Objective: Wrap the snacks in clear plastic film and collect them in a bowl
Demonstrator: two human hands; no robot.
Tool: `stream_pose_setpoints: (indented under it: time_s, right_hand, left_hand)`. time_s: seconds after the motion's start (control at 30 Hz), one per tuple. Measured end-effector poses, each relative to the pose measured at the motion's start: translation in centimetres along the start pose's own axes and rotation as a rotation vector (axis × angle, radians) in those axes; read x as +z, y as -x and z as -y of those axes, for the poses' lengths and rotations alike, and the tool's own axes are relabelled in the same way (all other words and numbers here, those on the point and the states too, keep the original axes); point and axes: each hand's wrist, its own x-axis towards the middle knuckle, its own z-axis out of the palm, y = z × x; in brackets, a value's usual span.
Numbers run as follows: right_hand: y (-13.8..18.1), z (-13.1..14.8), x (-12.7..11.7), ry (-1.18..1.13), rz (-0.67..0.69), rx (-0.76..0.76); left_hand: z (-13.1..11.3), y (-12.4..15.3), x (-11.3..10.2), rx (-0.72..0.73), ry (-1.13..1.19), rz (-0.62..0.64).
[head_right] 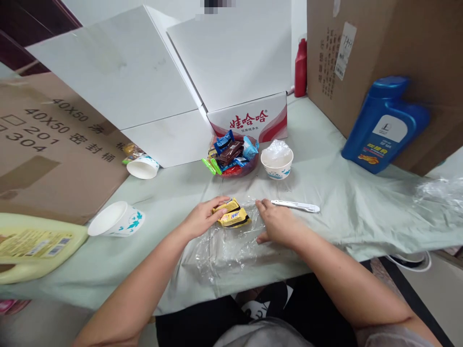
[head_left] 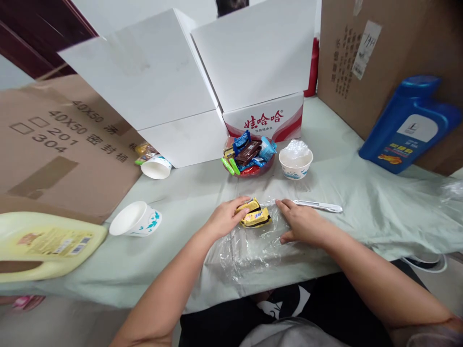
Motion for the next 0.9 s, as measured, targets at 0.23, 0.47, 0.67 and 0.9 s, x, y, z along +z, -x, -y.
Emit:
stream_pose_setpoints:
  time_s: [0.23, 0.47, 0.67, 0.9]
  right_hand:
    - [0.1, -0.1, 0.3, 0.033, -0.004, -0.014]
    - [0.2, -0.1, 0.4, 0.025, -0.018, -0.016]
    - [0.1, -0.3, 0.6, 0.045, 0.000, -0.014]
    - [0.1, 0.0, 0.6, 0.058, 0.026, -0.013]
  left_hand:
    - [-4.4, 3.0, 3.1, 0.217, -0.505, 0.029]
    - [-3.5, 2.9, 2.3, 0.186, -0.617, 0.112]
    - [-1.2, 1.9, 3.3, 0.143, -0.566, -0.003]
    - [-2.2, 3.6, 4.7, 0.208, -0.545, -0.031]
